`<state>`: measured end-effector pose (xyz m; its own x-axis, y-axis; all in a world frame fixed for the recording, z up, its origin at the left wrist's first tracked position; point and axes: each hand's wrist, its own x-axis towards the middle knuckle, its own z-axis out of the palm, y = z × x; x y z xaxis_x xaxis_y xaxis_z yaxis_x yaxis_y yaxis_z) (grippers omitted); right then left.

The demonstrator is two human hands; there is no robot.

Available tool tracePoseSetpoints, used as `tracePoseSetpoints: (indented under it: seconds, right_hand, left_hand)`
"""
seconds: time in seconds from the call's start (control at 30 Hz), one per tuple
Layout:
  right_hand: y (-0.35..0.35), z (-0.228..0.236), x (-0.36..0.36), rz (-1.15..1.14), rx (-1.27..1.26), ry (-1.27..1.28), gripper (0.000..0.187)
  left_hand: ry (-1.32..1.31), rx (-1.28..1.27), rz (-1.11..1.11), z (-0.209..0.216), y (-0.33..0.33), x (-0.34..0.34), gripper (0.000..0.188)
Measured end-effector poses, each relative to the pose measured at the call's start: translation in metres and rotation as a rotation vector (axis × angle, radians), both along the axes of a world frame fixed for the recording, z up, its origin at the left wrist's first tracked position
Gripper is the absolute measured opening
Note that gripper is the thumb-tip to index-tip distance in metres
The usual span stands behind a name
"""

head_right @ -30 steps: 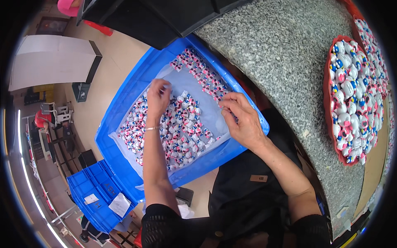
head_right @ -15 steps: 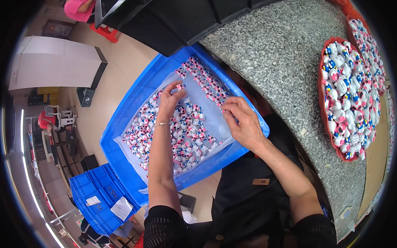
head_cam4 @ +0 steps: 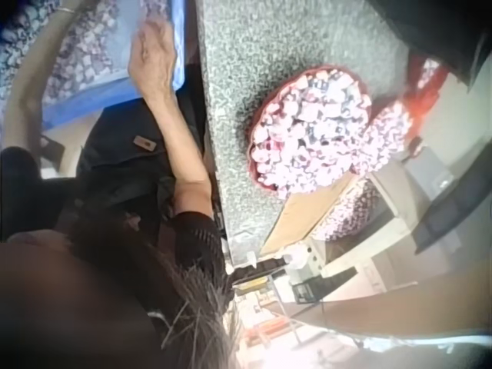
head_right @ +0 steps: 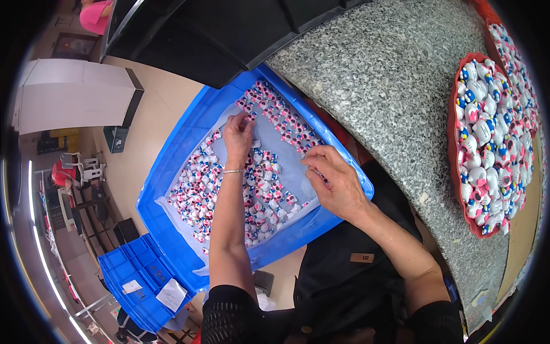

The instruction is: Arranging small colorful toy components into neat rows within a blue plastic container.

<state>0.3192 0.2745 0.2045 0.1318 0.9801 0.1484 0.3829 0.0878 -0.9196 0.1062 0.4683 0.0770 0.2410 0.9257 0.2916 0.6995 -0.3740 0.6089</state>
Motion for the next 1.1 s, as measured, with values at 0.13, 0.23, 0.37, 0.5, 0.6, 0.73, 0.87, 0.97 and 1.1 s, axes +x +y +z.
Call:
tracePoseSetpoints:
  seconds: [0.13, 0.23, 0.37, 0.5, 0.6, 0.73, 0.87, 0.97, 1.1]
  right_hand:
    - [0.0, 0.001, -0.001, 0.009, -0.013, -0.017, 0.02]
    - [-0.001, 0.0, 0.0, -0.005, -0.038, -0.042, 0.02]
    - [-0.001, -0.002, 0.0, 0.005, -0.017, -0.027, 0.02]
    - [0.0, -0.002, -0.003, -0.014, -0.012, -0.009, 0.018]
    - [-0.001, -0.002, -0.002, -0.022, 0.019, -0.052, 0.017]
    - [-0.003, -0.002, -0.001, -0.037, 0.013, -0.05, 0.016]
    - [-0.004, -0.002, -0.001, -0.049, -0.029, 0.019, 0.016]
    - [-0.004, 0.0, 0.001, -0.012, -0.038, -0.006, 0.015]
    - [-0.003, -0.001, 0.0, 0.005, -0.019, -0.013, 0.015]
  left_hand:
    - [-0.102, 0.013, -0.013, 0.001, 0.006, 0.01, 0.026]
    - [-0.086, -0.017, 0.058, 0.015, -0.001, 0.004, 0.022]
    - [0.129, -0.083, -0.166, 0.039, -0.032, -0.02, 0.022]
    - [0.397, -0.175, -0.225, 0.038, -0.045, -0.016, 0.025]
    - [0.434, -0.194, -0.202, 0.032, -0.035, -0.01, 0.024]
    - [-0.189, -0.518, -0.047, 0.022, -0.023, -0.005, 0.025]
    - [-0.291, -0.331, -0.107, 0.011, -0.027, -0.002, 0.03]
    - [0.099, -0.083, -0.135, 0.012, -0.033, -0.01, 0.029]
    - [0.092, -0.154, -0.134, 0.015, -0.035, -0.015, 0.026]
